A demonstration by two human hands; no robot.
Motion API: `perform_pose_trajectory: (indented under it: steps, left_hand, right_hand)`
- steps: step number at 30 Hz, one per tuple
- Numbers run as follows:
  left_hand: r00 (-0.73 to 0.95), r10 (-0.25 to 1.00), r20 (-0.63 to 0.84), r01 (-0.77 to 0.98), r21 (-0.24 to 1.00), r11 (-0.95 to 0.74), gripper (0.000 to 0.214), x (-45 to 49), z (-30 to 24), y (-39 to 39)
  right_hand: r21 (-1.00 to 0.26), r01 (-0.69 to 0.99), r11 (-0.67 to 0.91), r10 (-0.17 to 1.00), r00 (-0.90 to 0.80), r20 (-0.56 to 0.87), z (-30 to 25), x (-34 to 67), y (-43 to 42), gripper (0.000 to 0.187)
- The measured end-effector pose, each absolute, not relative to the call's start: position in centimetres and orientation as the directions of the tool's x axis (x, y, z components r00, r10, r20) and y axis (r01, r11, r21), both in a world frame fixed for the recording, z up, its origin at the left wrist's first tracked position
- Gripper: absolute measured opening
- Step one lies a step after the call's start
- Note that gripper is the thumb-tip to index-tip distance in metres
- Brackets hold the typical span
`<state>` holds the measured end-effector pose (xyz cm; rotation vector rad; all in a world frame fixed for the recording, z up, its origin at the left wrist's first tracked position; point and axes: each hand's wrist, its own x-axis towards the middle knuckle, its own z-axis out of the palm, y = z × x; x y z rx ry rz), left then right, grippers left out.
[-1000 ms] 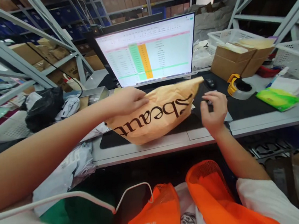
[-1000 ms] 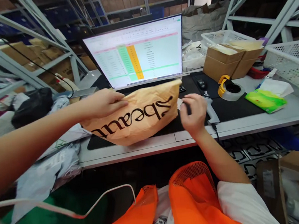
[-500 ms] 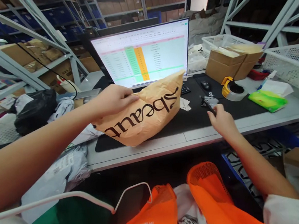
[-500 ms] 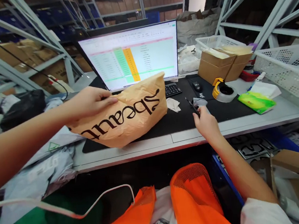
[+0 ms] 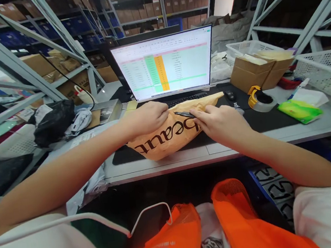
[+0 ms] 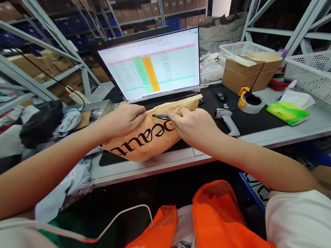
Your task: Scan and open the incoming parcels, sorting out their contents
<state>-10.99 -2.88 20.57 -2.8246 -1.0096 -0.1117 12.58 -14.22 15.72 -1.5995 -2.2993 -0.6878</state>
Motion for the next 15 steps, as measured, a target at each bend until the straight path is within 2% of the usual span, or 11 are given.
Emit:
perform_pose_trajectory:
  steps: [3,6,8,10,12,15]
  left_hand:
    - [0.827,0.548,0.122,0.562,-0.172,-0.809,0.037,-11.2,19.8,-3.5]
    - [0.809,0.57,0.144,0.588,-0.195,-0.785,0.038,-11.8,19.5,-3.5]
    - [0.768,0.625,0.142,0.641,-0.173,-0.748,0.038,-12.0,19.8,-3.0]
    - [0.723,0.684,0.091,0.689,-0.166,-0.706,0.036,-11.8,20.6,-2.1]
    - [0.696,0.718,0.017,0.708,-0.185,-0.682,0.033,-10.8,21.6,-0.9]
    - [0.701,0.713,-0.032,0.696,-0.187,-0.693,0.036,-8.2,22.9,0.9]
  right_hand:
    - [0.261,0.922,0.287,0.834,-0.374,0.406,17.0,13.8,-13.1,0.044]
    - [0.24,0.967,0.082,0.894,-0.177,0.412,18.7,19.2,-12.6,0.039]
    - [0.169,0.972,-0.162,0.89,0.07,0.45,19.3,23.9,-12.6,0.039]
    - [0.061,0.941,-0.332,0.845,0.268,0.463,18.6,27.8,-12.5,0.042]
    - [-0.049,0.921,-0.387,0.842,0.375,0.388,16.3,29.7,-11.9,0.045]
    - [-0.139,0.924,-0.357,0.902,0.379,0.205,10.9,28.5,-10.2,0.042]
